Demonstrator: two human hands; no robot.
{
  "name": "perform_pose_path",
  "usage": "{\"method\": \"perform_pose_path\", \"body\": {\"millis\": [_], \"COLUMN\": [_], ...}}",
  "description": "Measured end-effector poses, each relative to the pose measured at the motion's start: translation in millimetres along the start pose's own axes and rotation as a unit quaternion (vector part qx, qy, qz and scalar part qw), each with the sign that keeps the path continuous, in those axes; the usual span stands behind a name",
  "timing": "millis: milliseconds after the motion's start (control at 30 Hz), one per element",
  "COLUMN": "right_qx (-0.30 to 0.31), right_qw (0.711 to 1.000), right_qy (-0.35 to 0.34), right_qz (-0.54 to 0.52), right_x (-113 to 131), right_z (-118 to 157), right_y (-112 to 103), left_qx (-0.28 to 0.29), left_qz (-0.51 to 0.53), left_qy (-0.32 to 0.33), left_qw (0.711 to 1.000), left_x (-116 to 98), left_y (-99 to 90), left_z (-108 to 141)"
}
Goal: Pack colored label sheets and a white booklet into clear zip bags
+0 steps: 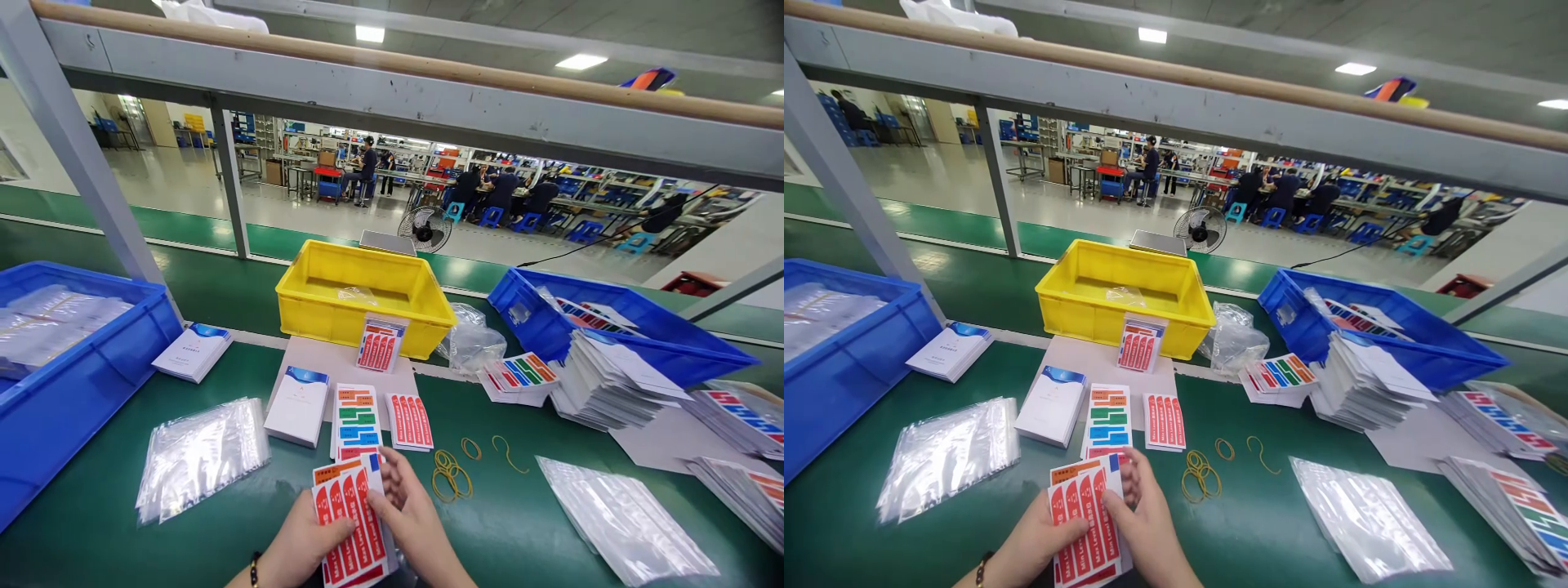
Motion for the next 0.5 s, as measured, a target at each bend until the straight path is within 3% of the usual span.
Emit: {"method": "perform_pose_path", "body": {"millis": [67,167,233,300,367,500], "right_qx": [0.047,0.047,0.070,0.079,0.018,-0.128], "right_qw": [0.999,0.998,0.997,0.996,0.995,0.959], "right_qy": [0.012,-0.003,0.008,0.037,0.040,-0.026], "right_qz": [-0.020,0.032,0.033,-0.013,-0.094,-0.250], "right_x": [0.7,15.9,26.9,35.6,45.5,66.9], "right_z": [4.4,8.9,7.8,2.7,-6.0,-19.3], "right_y": [9.4,11.7,10.0,0.2,-20.9,-51.8], "left_qx": [-0.005,-0.014,0.010,0.037,0.042,0.060], "left_qz": [-0.033,-0.049,-0.068,-0.150,-0.293,-0.517], "left_qy": [0.007,0.008,0.008,0.052,0.137,0.287], "left_qw": [0.999,0.999,0.998,0.987,0.945,0.804], "left_x": [-2.8,-7.2,-11.9,-25.0,-46.3,-86.0], "left_y": [1.4,1.1,1.6,1.0,0.4,14.5], "left_z": [0.8,2.6,5.4,10.4,18.5,38.4]}}
Point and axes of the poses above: each hand's wrist, its own z-axis away from the middle knuckle, its own y-axis out of the palm, x = y × z, the point moved 7 cm from there along -z, towards the middle knuckle, and after that the axes turned 5 degrees about -z, right-handed, at the moved point
